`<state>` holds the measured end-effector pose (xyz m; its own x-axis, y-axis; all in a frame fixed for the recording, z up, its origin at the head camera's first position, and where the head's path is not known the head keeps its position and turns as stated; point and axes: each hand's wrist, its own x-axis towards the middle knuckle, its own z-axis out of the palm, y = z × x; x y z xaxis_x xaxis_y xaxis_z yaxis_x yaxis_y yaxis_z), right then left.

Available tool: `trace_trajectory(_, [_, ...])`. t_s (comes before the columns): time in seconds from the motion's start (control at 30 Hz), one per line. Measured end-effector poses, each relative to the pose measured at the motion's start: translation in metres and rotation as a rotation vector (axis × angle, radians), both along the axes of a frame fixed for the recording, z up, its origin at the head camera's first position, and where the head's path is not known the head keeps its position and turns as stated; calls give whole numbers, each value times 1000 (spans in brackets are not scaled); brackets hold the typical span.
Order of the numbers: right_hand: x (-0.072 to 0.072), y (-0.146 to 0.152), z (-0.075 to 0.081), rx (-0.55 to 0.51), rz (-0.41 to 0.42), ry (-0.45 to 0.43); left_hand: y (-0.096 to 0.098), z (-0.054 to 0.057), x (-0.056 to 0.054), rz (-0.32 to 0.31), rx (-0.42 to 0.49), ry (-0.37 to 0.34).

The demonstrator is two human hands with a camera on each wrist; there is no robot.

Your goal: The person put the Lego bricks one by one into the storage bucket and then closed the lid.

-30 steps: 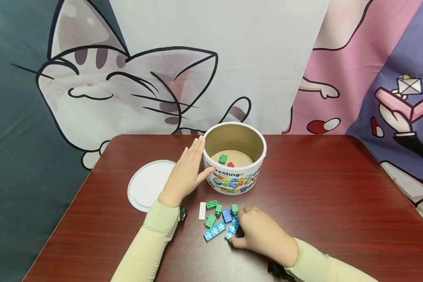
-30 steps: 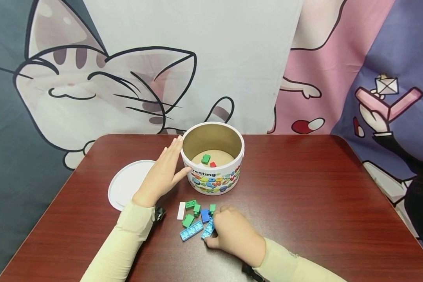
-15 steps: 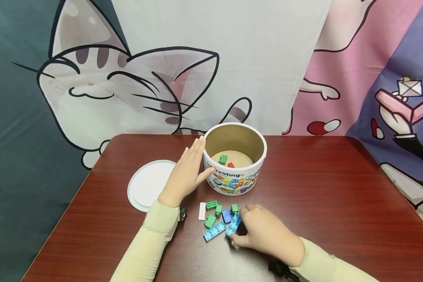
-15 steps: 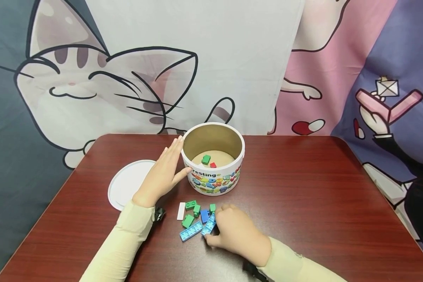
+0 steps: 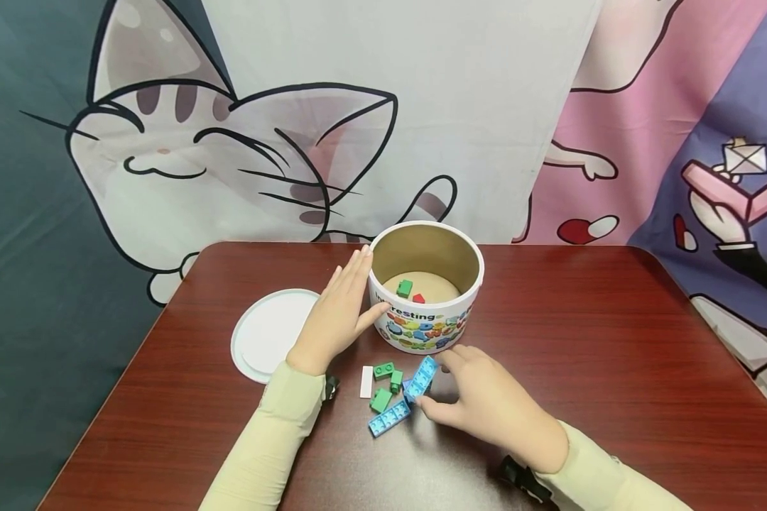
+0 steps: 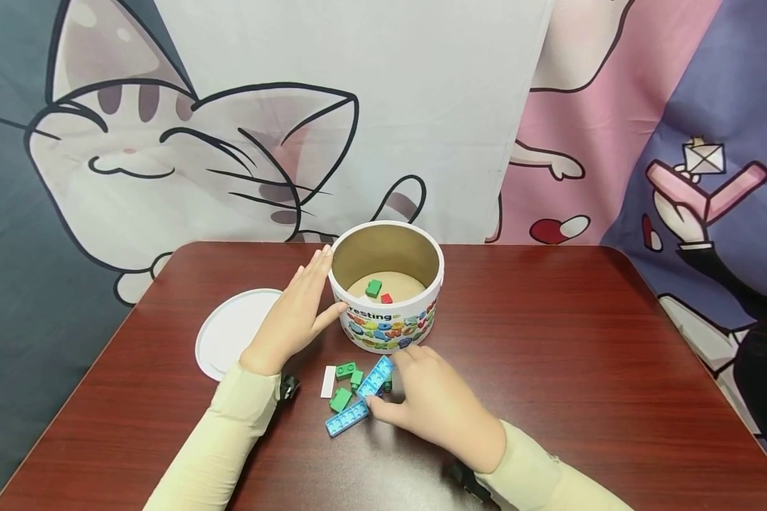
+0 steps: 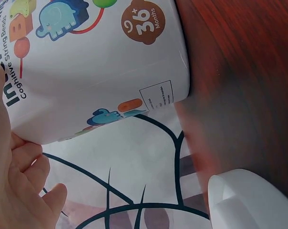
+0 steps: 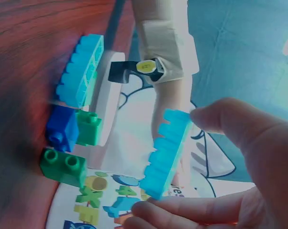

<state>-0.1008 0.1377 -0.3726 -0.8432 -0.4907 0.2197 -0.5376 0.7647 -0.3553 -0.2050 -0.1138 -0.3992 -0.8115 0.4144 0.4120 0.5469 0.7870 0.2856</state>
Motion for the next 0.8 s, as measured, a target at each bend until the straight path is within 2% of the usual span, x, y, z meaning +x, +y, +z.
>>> trace_trajectory(0.17, [-4, 1, 6, -104, -4, 8, 0, -1, 0, -2, 4, -2])
trace_trajectory(0.27, [-8, 2, 10, -185, 13, 66, 1, -1, 0, -1, 6, -8])
trace_trajectory(0.4, [-15, 4, 16, -303, 79, 150, 0, -1, 0, -3, 7, -11])
trace_trajectory(0.6, [-31, 6, 26, -426, 167, 251, 0, 0, -1, -8, 11, -7])
trace_trajectory(0.7, [-42, 6, 31, -469, 178, 296, 0, 0, -1, -12, 14, -4])
trace_trajectory(0.8, [-54, 6, 36, -493, 168, 298, 0, -1, -1, -12, 11, 0])
